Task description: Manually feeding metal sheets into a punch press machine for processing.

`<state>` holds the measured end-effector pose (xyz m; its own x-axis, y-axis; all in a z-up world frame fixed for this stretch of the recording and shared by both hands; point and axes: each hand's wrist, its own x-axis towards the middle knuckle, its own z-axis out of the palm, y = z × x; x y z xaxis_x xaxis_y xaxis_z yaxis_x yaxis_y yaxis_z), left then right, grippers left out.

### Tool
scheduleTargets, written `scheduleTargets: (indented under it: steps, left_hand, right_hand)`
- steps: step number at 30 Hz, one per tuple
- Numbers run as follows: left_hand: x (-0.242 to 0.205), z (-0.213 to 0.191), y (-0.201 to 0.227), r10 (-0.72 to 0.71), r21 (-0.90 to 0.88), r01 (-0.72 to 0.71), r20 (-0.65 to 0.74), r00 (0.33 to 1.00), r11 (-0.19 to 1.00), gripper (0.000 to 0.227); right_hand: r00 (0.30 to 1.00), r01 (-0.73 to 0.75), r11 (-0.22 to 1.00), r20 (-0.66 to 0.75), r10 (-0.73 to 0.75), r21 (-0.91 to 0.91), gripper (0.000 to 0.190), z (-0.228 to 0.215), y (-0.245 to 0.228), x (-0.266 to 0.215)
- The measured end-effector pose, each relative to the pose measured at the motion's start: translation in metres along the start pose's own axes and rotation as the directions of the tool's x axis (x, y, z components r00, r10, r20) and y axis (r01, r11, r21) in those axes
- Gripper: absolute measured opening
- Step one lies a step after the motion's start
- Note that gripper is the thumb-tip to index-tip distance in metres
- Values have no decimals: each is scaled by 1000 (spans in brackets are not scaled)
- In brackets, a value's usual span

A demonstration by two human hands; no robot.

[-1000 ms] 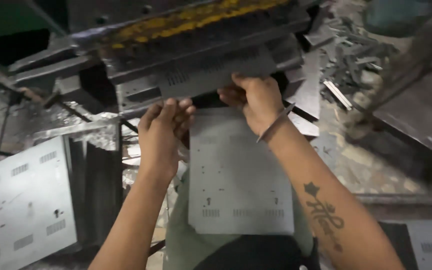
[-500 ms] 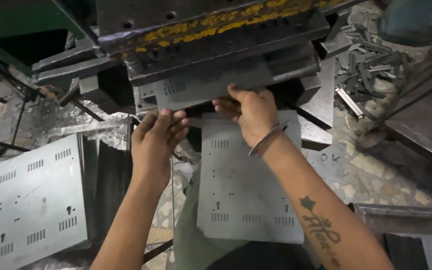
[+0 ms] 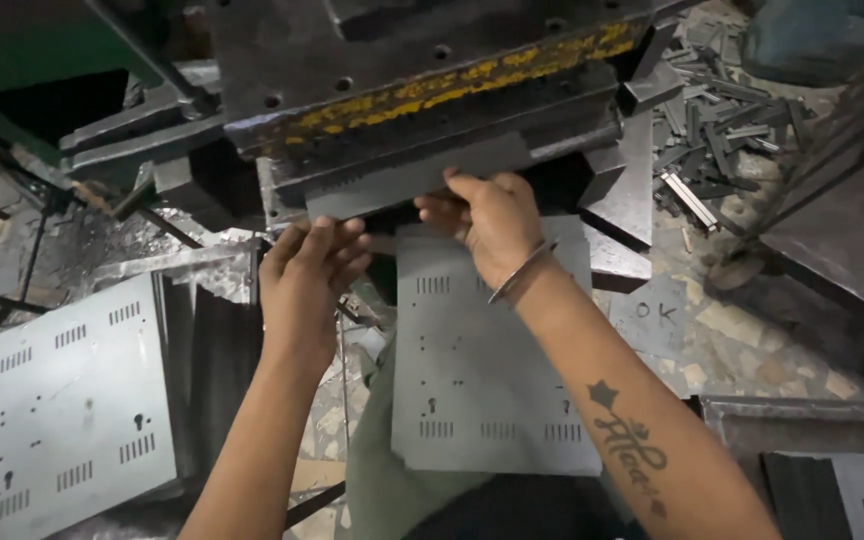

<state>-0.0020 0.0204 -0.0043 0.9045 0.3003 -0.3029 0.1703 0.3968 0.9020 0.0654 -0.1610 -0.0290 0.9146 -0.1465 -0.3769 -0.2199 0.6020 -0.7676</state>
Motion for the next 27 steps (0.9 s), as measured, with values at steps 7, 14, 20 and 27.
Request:
scheduleTargets:
  steps: [7, 14, 20, 27]
  left_hand:
    - [1, 5, 12, -20, -99, 19, 0, 1000, 995, 28]
    - [-51, -42, 2, -226, 291, 134, 310, 923, 947, 52]
    - [-96, -101, -63, -524, 528, 236, 501, 689, 816, 48]
    - [-91, -94, -72, -705, 775, 232, 349, 617, 588, 17]
  right_hand:
    - [995, -99, 995, 22, 99, -28, 12, -1, -11, -15]
    - [976, -3, 989, 215, 35, -145, 25, -84, 3, -129]
    - [924, -381, 914, -102, 369, -140, 48, -230, 97, -186]
    - [757, -650, 741, -238, 609, -169, 47, -262, 109, -198]
